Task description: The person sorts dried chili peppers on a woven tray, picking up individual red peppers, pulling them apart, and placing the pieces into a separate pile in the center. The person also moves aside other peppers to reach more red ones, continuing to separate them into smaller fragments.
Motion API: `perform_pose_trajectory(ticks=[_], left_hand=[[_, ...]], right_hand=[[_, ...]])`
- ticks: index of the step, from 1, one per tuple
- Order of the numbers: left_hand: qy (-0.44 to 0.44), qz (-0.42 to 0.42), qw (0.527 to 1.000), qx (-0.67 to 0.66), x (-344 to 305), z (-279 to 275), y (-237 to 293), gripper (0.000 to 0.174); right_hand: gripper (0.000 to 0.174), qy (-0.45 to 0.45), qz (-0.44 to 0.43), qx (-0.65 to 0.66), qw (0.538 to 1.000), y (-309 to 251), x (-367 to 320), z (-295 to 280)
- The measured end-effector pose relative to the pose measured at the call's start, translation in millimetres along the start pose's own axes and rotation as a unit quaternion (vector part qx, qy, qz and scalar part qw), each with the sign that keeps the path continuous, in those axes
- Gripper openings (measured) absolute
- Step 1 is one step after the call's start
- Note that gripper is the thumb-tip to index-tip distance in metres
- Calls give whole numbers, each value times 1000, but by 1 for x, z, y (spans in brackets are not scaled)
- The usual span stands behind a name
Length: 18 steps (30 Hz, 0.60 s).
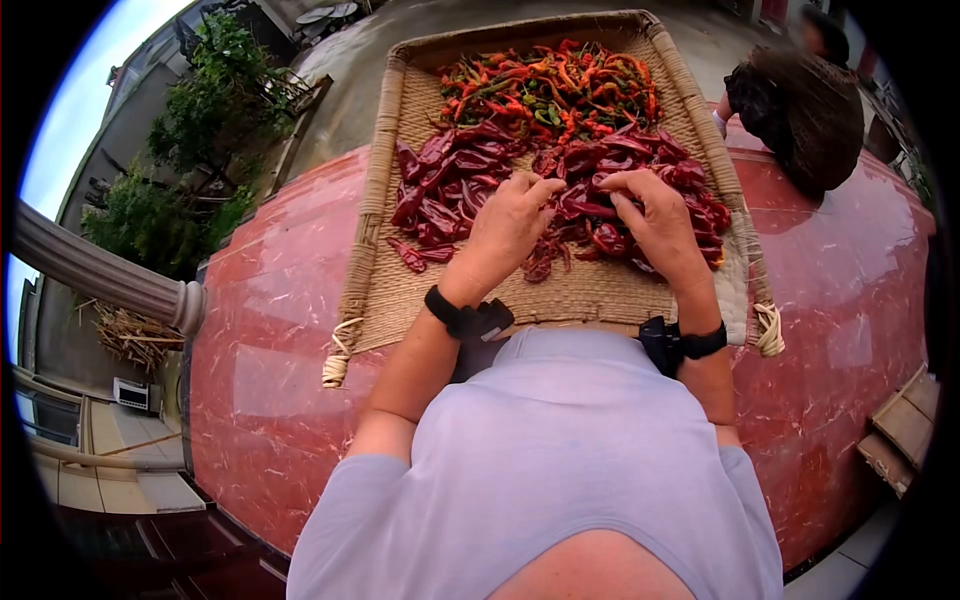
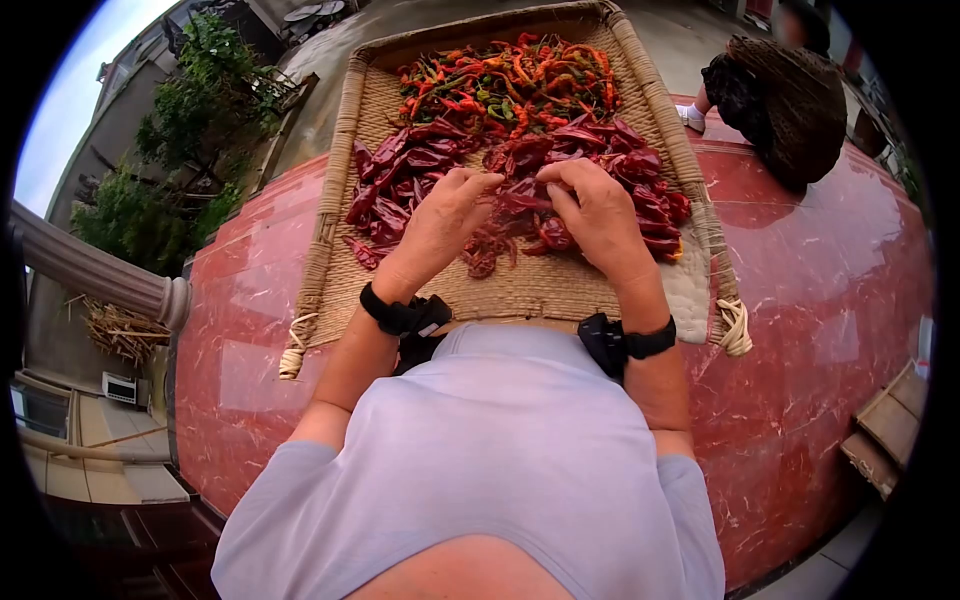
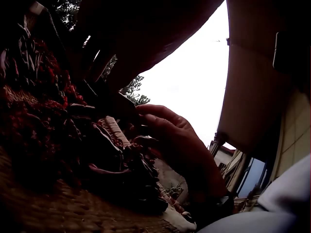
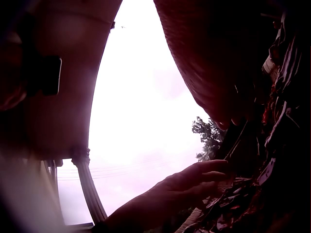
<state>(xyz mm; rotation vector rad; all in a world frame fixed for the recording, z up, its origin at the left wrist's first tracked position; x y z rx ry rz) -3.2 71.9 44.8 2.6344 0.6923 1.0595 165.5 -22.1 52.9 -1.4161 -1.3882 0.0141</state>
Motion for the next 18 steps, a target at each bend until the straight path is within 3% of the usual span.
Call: perform_pose_trajectory(ticks=[3,5,8,11,14,18], left_hand=[[-29,2,991,134,-5,6,-26,35],[-103,-54,967,226,-11,9,-61,39],[-176,-57,944,274,-24,17,-97,40],[-155,-31,951,267,-27,18,-101,37],[-183,-59,941,278,-17,8,-87,35],[-134,-89,959,233,-14,-5,-81,38]], right_hand=[[18,-4,7,0,1000,4,-1,-4],[18,-9,17,2,1000,6,-3,-6],[17,-17,30,8,999,7,-4,-1],[16,-29,21,1,999,6,-4,4],[16,-29,-1,-12,1000,6,-5,3],[15,-17,6,1,1000,4,-4,1]])
Point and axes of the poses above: each hand's wrist, its own x-axis towards the middle knuckle, its own z-axis out of the palm, y = z × x, the point moved 8 cm from there along x, towards the middle knuckle, and after that the axes turned 8 degrees about y, right-handed, at the moved point
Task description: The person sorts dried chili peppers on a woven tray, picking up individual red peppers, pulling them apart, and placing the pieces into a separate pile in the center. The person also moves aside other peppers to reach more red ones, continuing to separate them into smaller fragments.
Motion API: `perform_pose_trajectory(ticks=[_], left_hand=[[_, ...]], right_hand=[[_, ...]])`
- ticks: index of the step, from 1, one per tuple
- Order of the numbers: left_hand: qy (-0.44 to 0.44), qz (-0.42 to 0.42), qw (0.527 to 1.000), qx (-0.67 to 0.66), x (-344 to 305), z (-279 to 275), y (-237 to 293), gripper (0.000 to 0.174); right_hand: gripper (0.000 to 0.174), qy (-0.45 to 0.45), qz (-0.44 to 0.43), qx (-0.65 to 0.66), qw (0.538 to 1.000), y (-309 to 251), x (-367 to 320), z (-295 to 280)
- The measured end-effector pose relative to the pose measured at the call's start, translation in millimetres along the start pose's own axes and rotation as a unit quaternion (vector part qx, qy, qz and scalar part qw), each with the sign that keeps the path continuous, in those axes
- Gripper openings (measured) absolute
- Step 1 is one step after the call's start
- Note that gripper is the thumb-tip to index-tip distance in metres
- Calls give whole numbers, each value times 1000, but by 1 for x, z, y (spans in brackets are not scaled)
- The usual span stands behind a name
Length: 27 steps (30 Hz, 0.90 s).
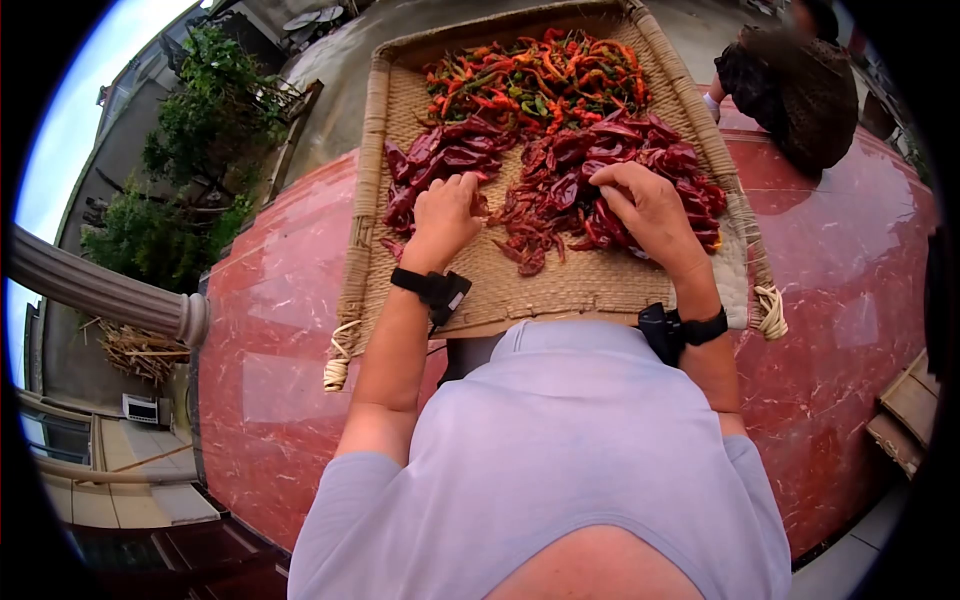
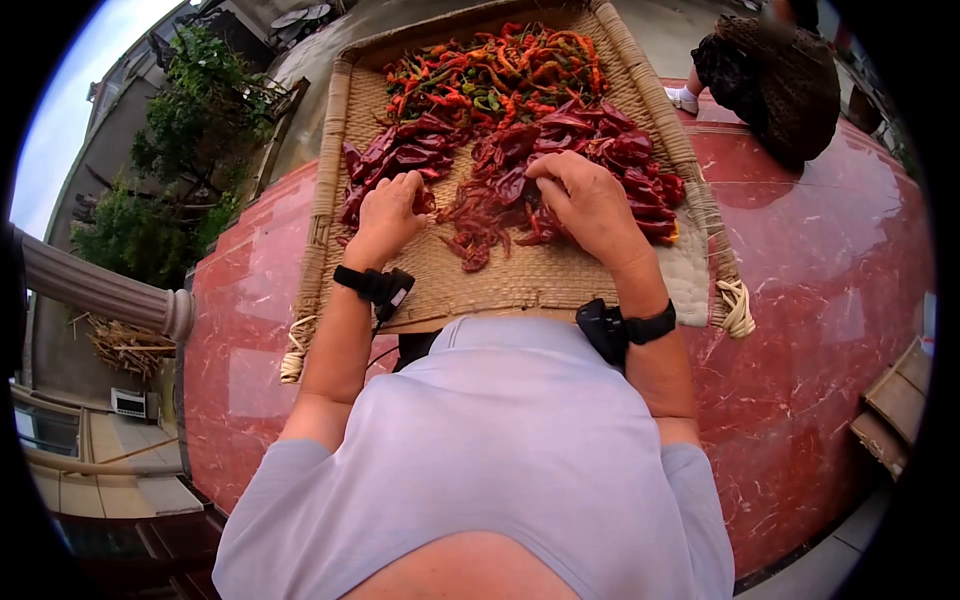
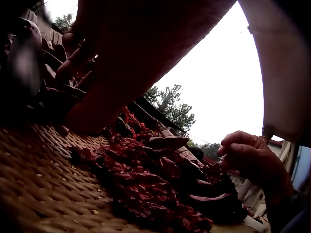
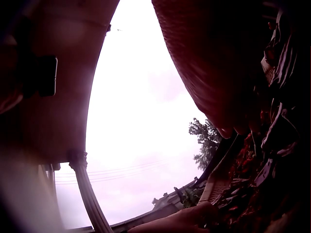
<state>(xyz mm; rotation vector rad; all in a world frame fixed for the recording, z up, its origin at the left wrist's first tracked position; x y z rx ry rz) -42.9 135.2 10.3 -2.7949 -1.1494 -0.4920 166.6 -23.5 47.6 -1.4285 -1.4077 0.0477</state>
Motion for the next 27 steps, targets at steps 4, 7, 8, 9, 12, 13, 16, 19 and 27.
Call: perform_pose_trajectory(ticks=[4,7,8,9,12,13,16,19,27], left_hand=[[124,17,983,-137,-1,-38,17,45],[120,-31,935,-332,0,-53,44,42],[86,-49,926,-364,-1,-54,56,40],[58,-68,903,-420,0,-32,58,36],[-38,-139,794,-591,-2,-9,87,35],[-61,-138,752,-642,-2,2,96,33],[-129,-128,740,-648,0,13,107,36],[-131,-47,812,-567,2,34,106,41],[50,-67,981,-173,-36,-22,35,44]], right_hand=[[21,-42,19,8,999,-3,2,8],[35,-56,14,50,997,-14,1,15],[49,-40,-46,19,998,-24,2,13],[51,-27,-83,3,996,-29,2,13],[51,-103,-7,41,994,-28,0,20],[49,-110,-11,53,992,-26,0,21],[38,-64,-17,19,998,-7,-2,18],[33,-34,-6,-40,999,-4,1,9],[39,64,-110,-202,971,-8,7,-8]])
Point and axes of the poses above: each hand's wrist, its own x-axis towards the middle knuckle, its own z-axis out of the palm, y = z × x, the point moved 8 cm from there along x, towards the middle knuckle, and after that the axes turned 8 degrees about y, right-handed, at the moved point
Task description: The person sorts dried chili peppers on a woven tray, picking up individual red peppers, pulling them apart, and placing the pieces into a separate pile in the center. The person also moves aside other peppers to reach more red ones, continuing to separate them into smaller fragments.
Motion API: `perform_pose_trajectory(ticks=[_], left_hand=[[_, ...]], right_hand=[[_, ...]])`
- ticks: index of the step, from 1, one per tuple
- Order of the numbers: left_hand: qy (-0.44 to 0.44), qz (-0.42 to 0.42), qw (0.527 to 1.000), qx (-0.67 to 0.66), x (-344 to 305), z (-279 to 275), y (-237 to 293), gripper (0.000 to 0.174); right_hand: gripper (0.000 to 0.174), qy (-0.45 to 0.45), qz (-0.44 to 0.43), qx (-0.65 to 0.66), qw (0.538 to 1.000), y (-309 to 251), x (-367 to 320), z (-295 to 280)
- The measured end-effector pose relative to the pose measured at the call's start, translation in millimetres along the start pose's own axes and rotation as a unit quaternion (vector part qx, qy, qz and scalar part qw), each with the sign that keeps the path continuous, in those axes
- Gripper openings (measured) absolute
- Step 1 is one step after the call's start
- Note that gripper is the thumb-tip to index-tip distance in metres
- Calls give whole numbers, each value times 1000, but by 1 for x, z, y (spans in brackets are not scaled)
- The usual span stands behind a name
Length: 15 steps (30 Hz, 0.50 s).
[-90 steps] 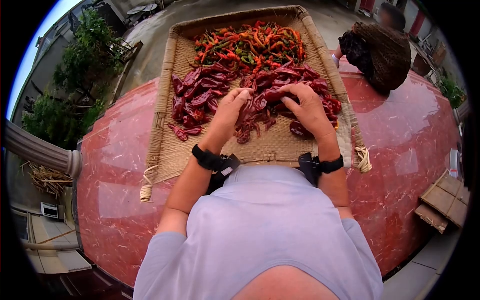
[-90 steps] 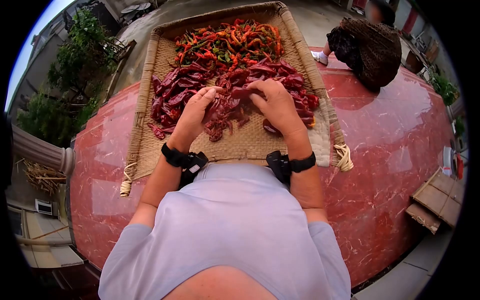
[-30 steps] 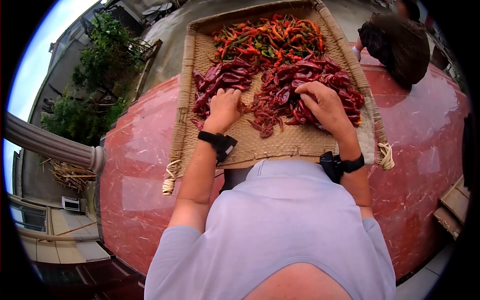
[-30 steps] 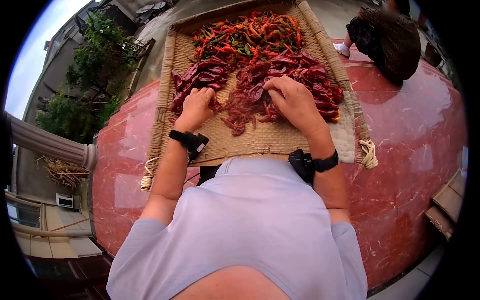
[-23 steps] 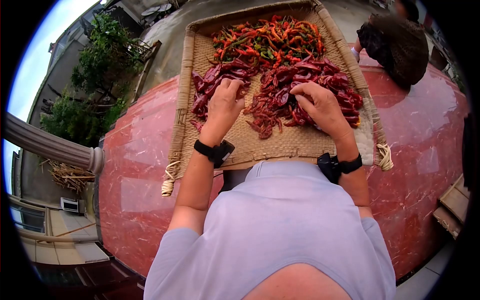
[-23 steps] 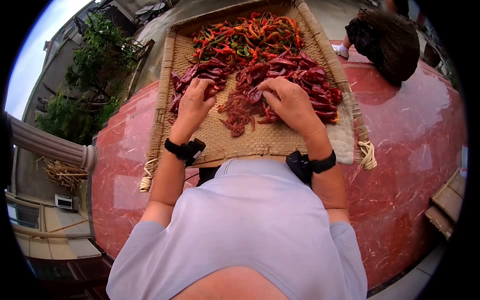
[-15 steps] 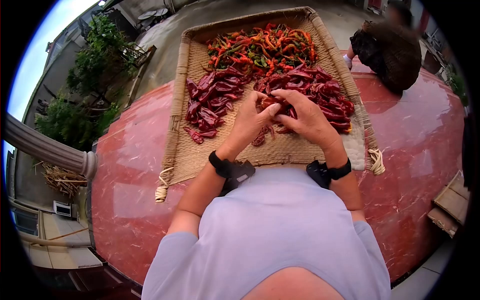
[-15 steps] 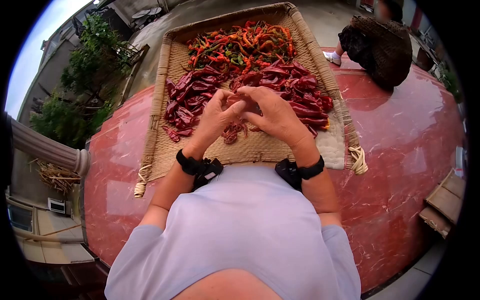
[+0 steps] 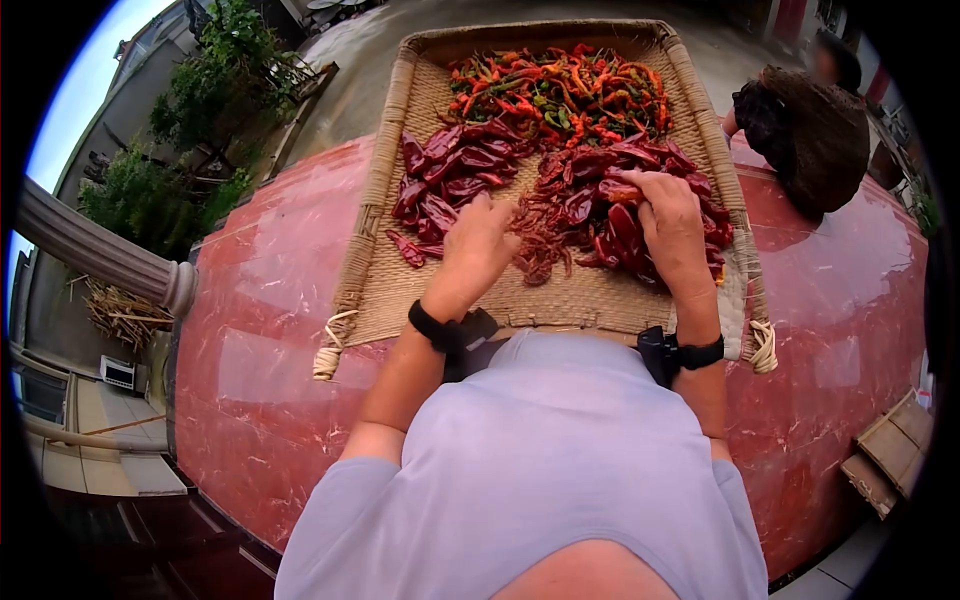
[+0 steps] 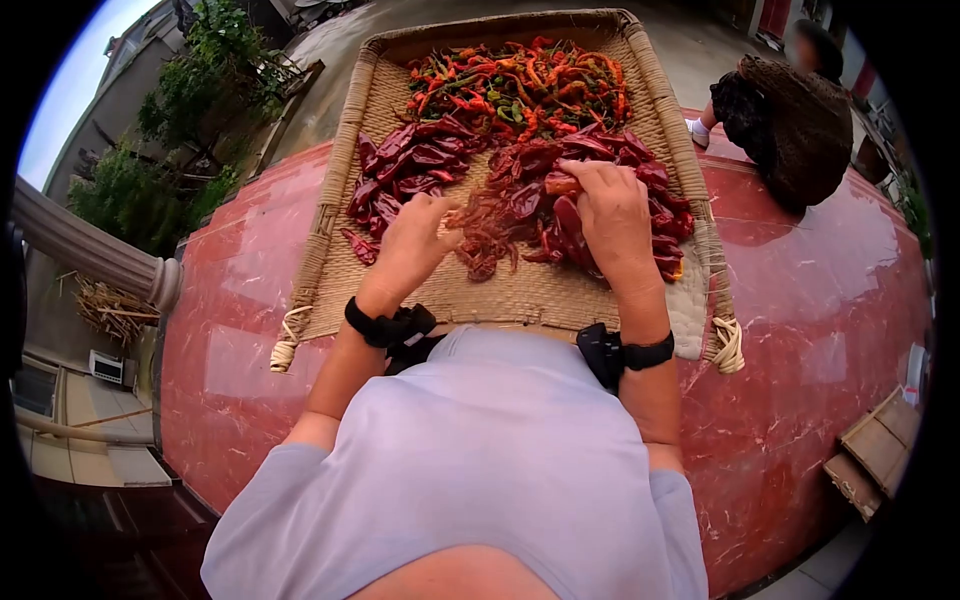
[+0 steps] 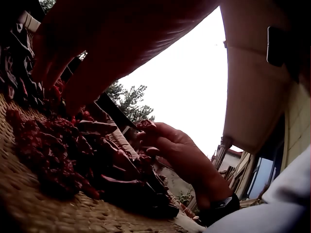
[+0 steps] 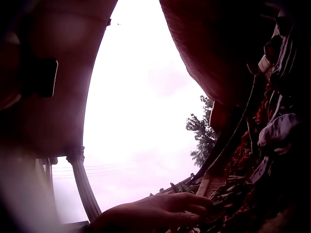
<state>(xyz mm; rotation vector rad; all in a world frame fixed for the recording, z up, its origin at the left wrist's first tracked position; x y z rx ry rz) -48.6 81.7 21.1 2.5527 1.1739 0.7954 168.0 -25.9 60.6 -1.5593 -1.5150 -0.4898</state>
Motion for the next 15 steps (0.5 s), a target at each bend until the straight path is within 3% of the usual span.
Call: perform_pose_trajectory(ticks=[2,5,12,15], left_hand=[[19,-61,985,158,-5,-11,-45,44],[-31,-139,955,261,-19,-28,-87,44],[-91,-191,956,203,-35,-20,-117,32],[-55,-117,975,182,-38,-16,-111,26]], right_hand=[[45,9,-6,-44,999,3,1,-1],[49,15,16,-61,998,6,-1,0],[39,-16,29,-7,999,2,-2,6],[35,-18,22,8,1000,5,-3,6]])
Point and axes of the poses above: each hand's wrist, its own x-axis towards the middle knuckle, its own z-axis out of the palm, y = z × x, the point moved 8 cm from there along x, towards the middle knuckle, and after that the axes turned 8 degrees about y, right-handed, at the moved point
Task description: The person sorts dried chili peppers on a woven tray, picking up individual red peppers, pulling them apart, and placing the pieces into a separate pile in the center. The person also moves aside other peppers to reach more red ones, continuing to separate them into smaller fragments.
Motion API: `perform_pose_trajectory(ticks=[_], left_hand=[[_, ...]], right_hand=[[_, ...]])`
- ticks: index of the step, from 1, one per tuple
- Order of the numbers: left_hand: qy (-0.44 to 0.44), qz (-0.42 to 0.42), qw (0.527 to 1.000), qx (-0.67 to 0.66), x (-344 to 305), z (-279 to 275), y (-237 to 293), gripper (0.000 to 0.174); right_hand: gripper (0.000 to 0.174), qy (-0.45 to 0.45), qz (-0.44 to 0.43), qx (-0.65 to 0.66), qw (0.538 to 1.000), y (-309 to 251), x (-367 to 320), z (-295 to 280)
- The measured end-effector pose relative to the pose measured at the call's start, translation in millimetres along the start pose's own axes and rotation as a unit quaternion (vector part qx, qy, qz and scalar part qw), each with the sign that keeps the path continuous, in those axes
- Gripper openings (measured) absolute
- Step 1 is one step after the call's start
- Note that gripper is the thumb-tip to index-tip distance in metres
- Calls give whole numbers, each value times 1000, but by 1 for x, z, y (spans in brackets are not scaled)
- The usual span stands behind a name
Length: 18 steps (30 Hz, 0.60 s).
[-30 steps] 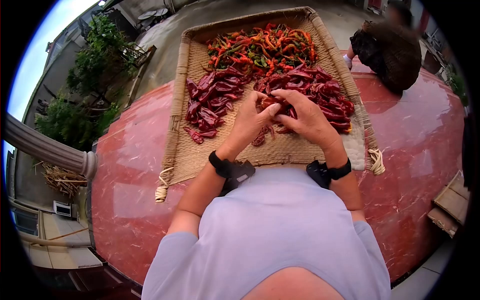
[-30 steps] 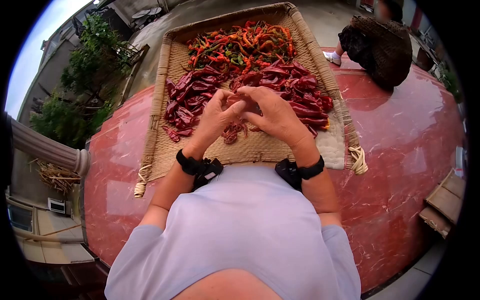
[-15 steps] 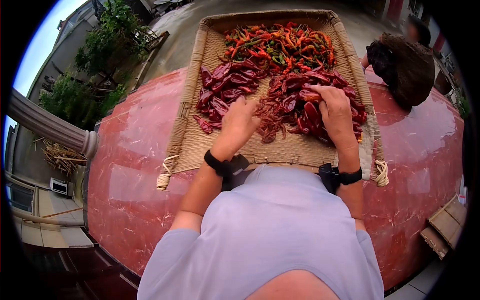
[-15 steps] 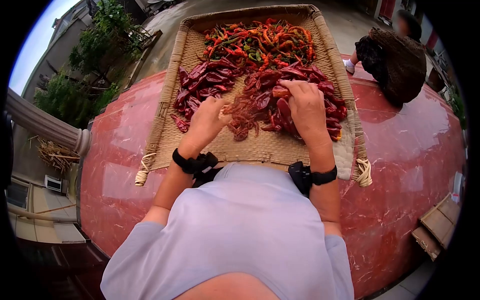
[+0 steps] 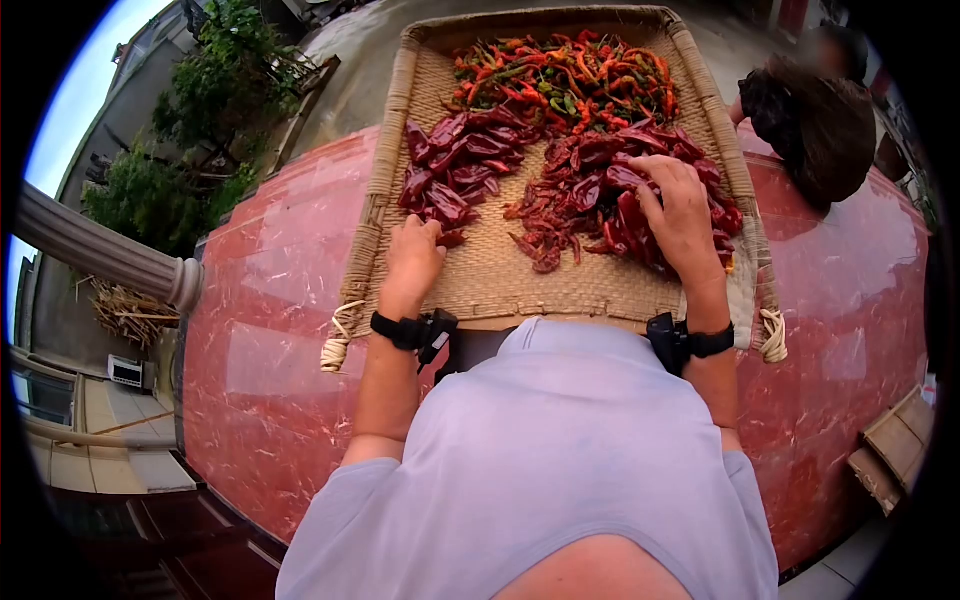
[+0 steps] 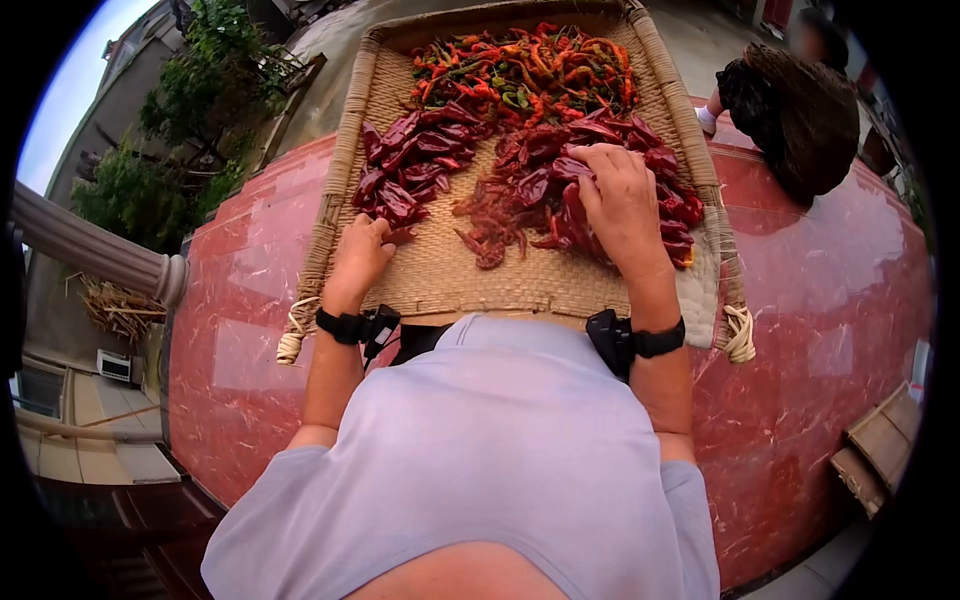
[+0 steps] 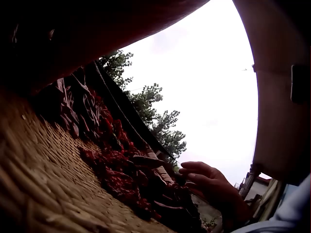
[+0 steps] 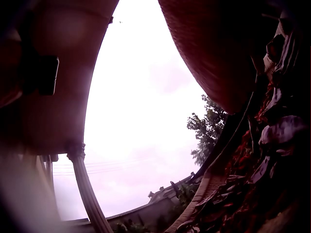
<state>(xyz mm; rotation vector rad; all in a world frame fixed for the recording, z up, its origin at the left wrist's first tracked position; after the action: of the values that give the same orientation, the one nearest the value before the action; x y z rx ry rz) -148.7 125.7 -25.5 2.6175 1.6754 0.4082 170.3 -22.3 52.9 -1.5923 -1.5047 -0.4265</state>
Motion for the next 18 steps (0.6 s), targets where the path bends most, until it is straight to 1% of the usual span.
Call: perform_pose_trajectory(ticks=[2,3,5,6,7,9,11,12,13,15,16,17,18], left_hand=[[2,18,999,-38,-3,-4,2,23],[3,27,998,-59,-4,-7,6,22],[12,51,977,-205,-5,-27,33,24],[16,62,959,-277,-6,-39,49,25],[5,82,950,-303,-5,-46,67,25],[-15,126,927,-353,-2,-56,107,26],[-98,118,901,-405,3,-46,140,24],[-72,168,907,-380,6,-46,155,24],[-50,214,903,-369,8,-49,168,25],[-115,110,872,-463,11,-41,175,27],[-87,132,878,-452,13,-42,177,27],[-58,152,883,-440,17,-41,176,27],[-30,172,887,-427,21,-40,176,28]], right_hand=[[32,1,-4,11,1000,3,-1,1],[31,-7,-6,50,999,1,0,1],[30,-28,-15,128,991,-11,5,1],[28,-42,23,199,979,-17,4,3],[30,-112,108,270,950,-25,4,7],[32,-124,56,299,945,-44,3,9],[34,-182,104,373,904,-54,-3,16],[28,-148,81,394,904,-53,-2,18],[26,-150,104,372,910,-44,-2,19],[22,-157,151,328,919,-29,-3,15],[17,-89,136,294,942,-22,1,5],[18,-53,152,308,938,-12,2,2],[21,-26,149,257,955,-4,4,-3]])
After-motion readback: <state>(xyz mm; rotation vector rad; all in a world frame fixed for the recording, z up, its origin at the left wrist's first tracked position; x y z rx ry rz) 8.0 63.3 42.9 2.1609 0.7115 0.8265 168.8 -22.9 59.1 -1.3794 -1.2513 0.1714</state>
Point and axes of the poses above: each hand's wrist, its own x-axis towards the middle knuckle, its own z-axis out of the palm, y = z × x, the point moved 8 cm from there along x, towards the middle knuckle, and after that the axes turned 8 degrees about y, right-handed, at the moved point
